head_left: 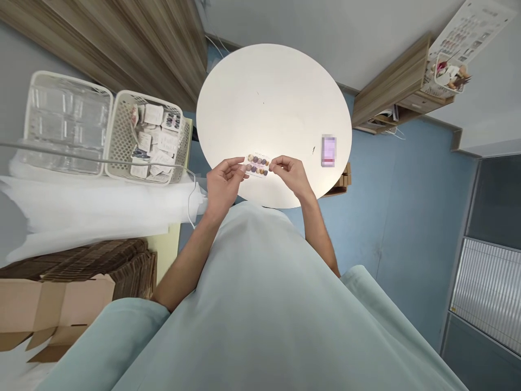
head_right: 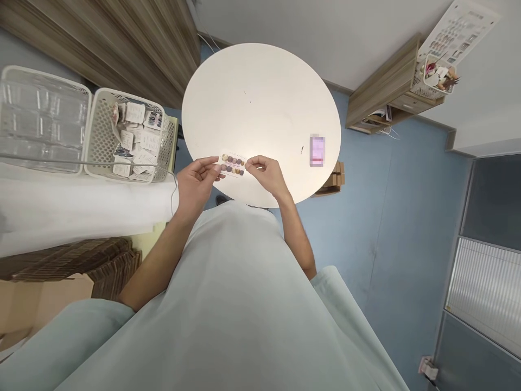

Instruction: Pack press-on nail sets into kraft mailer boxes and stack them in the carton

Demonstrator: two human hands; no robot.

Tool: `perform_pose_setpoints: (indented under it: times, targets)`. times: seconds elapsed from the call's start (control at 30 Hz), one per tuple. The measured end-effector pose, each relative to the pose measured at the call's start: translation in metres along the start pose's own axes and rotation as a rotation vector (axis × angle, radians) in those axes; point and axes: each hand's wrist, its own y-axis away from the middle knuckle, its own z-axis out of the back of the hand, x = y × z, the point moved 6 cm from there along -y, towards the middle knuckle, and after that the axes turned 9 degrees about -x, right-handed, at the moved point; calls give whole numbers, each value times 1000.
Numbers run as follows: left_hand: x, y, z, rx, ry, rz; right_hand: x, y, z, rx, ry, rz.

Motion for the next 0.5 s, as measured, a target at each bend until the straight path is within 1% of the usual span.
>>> perform_pose_setpoints:
  times: [0.17,0.3,0.4,0.5]
  targets:
    - [-8,14,-12,-32,-196,-108,-12,0,5,-25,-8,-22]
    - [-3,21,-27,-39,-354,-145,-19,3,5,-38,-42,-27]
    - [4,21,-33,-69,-385,-154,-25,4,3,-28,-42,-38]
    - [7,23,-34,-104,-398,-161,-32,3,2,-6,-41,-52]
